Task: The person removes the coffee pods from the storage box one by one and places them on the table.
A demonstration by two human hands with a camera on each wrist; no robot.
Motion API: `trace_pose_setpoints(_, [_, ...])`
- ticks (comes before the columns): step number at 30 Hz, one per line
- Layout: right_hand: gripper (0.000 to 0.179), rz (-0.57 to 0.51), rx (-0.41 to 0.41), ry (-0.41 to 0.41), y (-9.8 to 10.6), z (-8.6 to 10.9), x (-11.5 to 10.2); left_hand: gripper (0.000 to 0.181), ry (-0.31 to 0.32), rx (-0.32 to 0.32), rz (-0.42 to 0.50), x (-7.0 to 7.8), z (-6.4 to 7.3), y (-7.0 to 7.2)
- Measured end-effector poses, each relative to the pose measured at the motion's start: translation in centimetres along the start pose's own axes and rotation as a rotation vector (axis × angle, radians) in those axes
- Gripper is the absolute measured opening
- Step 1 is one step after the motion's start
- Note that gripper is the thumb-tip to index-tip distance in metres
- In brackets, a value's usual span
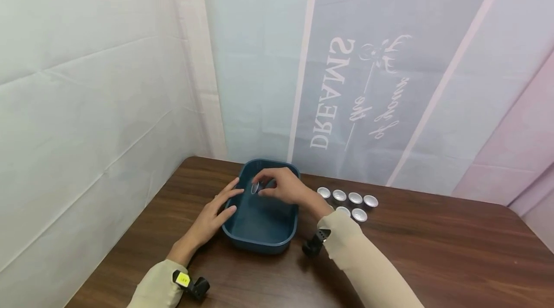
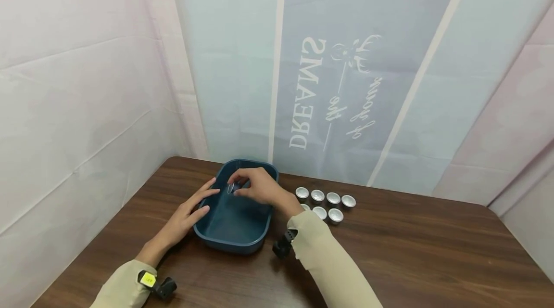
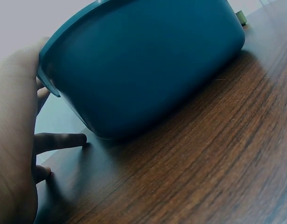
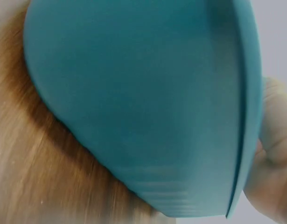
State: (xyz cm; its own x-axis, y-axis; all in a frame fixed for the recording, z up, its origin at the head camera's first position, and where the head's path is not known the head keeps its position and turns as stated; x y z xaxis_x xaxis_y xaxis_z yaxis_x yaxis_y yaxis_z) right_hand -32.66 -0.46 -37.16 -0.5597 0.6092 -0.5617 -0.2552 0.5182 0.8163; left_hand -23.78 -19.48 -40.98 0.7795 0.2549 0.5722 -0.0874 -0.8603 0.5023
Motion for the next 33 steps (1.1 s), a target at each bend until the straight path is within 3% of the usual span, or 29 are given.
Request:
trace_pose_setpoints(10, [0.028, -0.059, 0.106, 0.011, 1.8, 2.9, 0.6, 0.040, -0.013, 0.013, -0.020, 0.3, 0.1, -0.1])
trace_pose_setpoints(22, [0.026, -0.184, 0.246, -0.045, 4.4, 7.7, 3.2, 0.041, -0.051, 0.025, -0.011, 0.6, 0.3, -0.3])
trace_pose_setpoints(33, [0.028, -0.264, 0.341, -0.072, 7.1, 11.4, 4.8, 0.041, -0.034, 0.016, -0.022, 0.4, 0.3, -0.3])
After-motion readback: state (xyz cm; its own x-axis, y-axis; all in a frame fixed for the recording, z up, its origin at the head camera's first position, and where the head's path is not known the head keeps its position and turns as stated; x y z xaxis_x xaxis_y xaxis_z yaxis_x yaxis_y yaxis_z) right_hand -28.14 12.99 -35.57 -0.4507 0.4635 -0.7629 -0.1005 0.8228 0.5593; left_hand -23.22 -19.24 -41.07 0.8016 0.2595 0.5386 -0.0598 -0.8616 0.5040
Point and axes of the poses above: each hand's wrist, its own z-axis away from the middle knuckle, its own y-axis out of the back of the hand, x = y × z, the point moved 4 cm from there along -z, towards the middle knuckle, and after that the axes turned 13 degrees about -y, right-handed, at the moved point
